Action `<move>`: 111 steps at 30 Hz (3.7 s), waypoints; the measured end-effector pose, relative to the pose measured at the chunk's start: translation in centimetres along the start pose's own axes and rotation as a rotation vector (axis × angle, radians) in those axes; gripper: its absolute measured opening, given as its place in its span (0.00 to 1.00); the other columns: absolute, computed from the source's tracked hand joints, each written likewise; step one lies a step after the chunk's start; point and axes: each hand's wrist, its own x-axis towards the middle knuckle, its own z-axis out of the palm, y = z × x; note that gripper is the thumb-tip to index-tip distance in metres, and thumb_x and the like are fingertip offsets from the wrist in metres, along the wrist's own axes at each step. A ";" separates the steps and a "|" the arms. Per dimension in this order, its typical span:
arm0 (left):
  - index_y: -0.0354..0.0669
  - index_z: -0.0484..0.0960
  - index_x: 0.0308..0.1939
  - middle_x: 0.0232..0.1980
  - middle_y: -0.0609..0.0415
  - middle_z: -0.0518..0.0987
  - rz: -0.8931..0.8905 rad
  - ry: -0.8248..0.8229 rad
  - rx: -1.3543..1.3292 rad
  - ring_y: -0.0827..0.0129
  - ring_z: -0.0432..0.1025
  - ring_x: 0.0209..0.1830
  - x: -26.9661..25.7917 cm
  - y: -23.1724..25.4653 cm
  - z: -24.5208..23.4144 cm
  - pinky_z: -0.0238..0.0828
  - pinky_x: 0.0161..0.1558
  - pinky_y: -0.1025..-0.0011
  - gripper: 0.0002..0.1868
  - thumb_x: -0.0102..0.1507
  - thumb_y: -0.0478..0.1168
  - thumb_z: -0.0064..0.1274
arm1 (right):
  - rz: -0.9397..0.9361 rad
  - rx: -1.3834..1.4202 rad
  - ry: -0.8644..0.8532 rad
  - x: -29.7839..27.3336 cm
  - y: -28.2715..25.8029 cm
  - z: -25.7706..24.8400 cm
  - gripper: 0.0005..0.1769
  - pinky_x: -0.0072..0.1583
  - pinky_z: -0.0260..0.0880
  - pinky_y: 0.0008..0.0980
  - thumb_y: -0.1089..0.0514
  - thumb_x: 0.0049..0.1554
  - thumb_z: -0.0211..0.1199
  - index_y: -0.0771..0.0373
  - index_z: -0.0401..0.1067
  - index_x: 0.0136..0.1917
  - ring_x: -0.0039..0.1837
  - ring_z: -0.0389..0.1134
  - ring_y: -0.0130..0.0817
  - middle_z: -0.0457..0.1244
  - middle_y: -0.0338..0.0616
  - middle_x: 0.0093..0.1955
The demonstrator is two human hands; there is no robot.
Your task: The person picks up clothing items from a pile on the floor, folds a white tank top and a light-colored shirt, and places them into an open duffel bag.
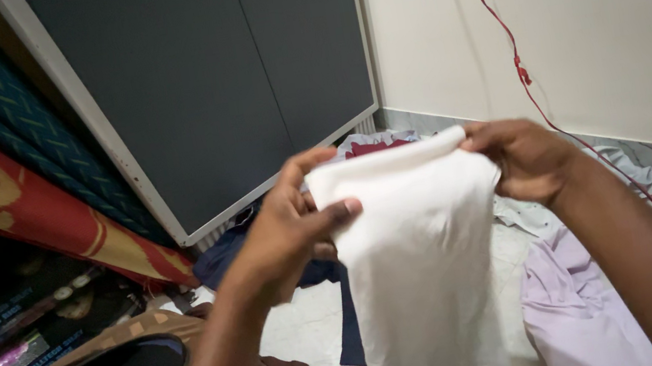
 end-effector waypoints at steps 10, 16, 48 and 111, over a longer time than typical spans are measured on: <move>0.41 0.68 0.67 0.53 0.45 0.83 -0.527 -0.201 -1.030 0.60 0.80 0.49 1.6 -12.0 6.8 0.83 0.46 0.58 0.36 0.62 0.59 0.47 | 0.049 0.151 0.110 3.7 4.3 1.4 0.16 0.64 0.73 0.41 0.53 0.62 0.59 0.65 0.71 0.57 0.57 0.71 0.37 0.69 0.46 0.53; 0.43 0.72 0.64 0.51 0.47 0.84 -0.629 -0.143 -0.865 0.62 0.80 0.47 3.4 -15.7 4.9 0.81 0.45 0.60 0.32 0.63 0.59 0.46 | 0.344 0.131 0.160 0.8 9.7 1.4 0.39 0.60 0.72 0.48 0.26 0.57 0.54 0.61 0.72 0.61 0.59 0.70 0.40 0.68 0.49 0.58; 0.49 0.79 0.42 0.32 0.64 0.73 -0.538 0.009 -0.317 0.73 0.66 0.34 2.6 -19.1 -0.8 0.67 0.37 0.69 0.16 0.64 0.56 0.56 | 0.152 0.004 0.121 0.4 9.9 -0.1 0.21 0.57 0.75 0.40 0.50 0.56 0.67 0.67 0.73 0.57 0.53 0.73 0.37 0.71 0.47 0.53; 0.34 0.75 0.62 0.54 0.41 0.83 -0.257 0.034 -0.809 0.53 0.81 0.49 -4.4 -16.7 -11.5 0.80 0.53 0.51 0.27 0.60 0.43 0.54 | 0.502 -0.355 0.145 8.2 15.6 17.3 0.53 0.65 0.67 0.49 0.18 0.54 0.46 0.60 0.70 0.73 0.72 0.67 0.48 0.66 0.55 0.72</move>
